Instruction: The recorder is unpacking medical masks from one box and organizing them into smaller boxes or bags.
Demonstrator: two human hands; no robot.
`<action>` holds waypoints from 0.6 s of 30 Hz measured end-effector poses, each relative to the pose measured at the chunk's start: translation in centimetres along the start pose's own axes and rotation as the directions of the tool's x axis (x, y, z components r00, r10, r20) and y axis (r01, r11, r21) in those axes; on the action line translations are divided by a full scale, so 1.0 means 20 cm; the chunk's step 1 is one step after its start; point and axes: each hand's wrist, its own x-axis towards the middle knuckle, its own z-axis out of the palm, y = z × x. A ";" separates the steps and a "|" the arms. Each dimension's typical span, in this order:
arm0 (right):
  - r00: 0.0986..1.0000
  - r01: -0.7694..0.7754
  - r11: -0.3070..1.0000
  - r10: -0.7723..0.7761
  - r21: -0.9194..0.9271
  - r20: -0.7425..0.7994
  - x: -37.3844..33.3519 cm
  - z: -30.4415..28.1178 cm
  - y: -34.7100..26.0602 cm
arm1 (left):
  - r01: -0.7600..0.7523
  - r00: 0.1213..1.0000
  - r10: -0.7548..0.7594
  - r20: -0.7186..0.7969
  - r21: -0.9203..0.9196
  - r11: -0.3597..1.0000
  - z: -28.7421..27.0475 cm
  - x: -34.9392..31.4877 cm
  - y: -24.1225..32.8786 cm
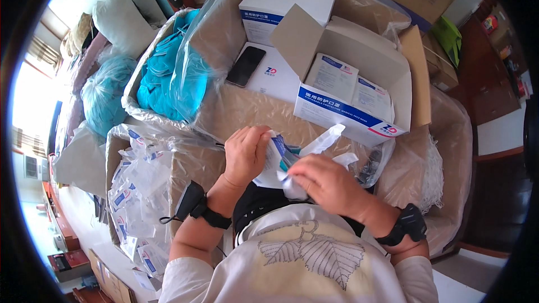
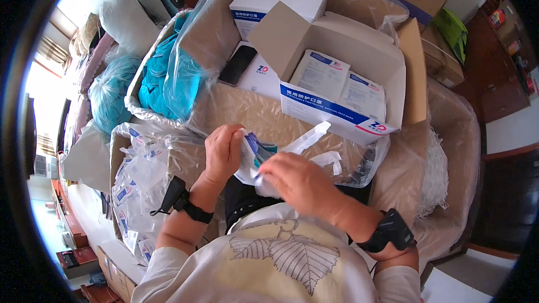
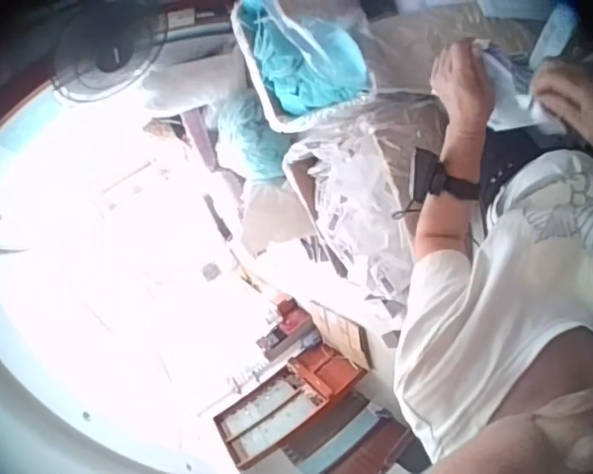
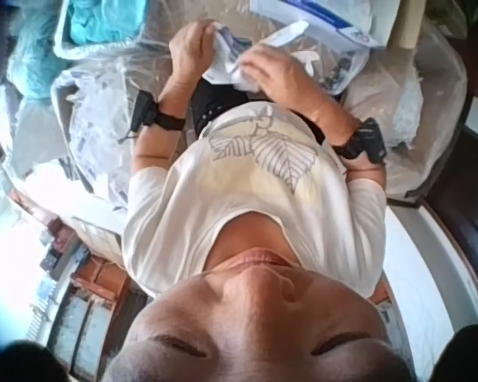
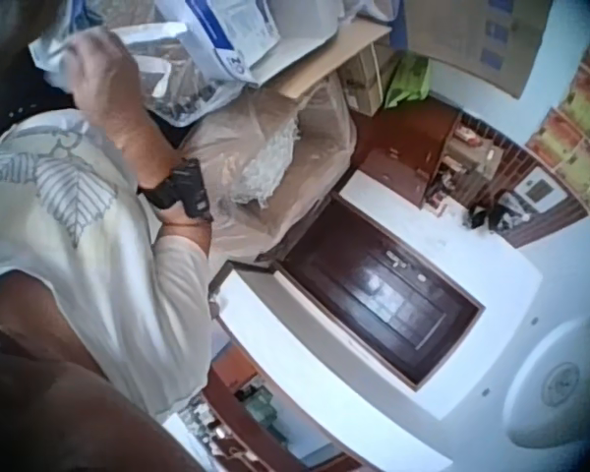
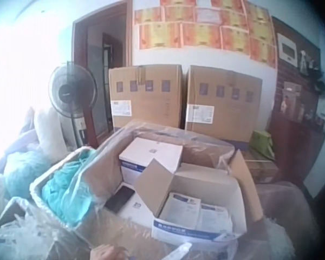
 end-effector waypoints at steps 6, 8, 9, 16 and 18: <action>0.997 0.068 0.996 -0.069 -0.064 -0.017 0.00 0.10 0.08 | 0.157 0.987 -0.158 -0.033 -0.015 0.987 0.01 -0.08 -0.02; 0.993 -0.071 0.996 0.066 -0.046 -0.099 0.03 0.11 0.09 | 0.179 0.984 -0.179 -0.019 -0.029 0.983 0.01 -0.09 -0.01; 0.994 -0.081 0.996 0.077 -0.044 -0.079 0.03 0.11 0.11 | 0.192 0.981 -0.193 -0.008 -0.035 0.981 0.01 -0.09 -0.01; 0.990 -0.127 0.969 0.138 -0.210 0.037 0.07 0.13 0.16 | 0.220 0.976 -0.219 0.019 -0.063 0.974 0.03 -0.13 0.00; 0.990 -0.120 0.983 0.128 -0.138 0.057 0.08 0.13 0.16 | 0.193 0.981 -0.194 -0.008 -0.046 0.980 0.02 -0.15 -0.01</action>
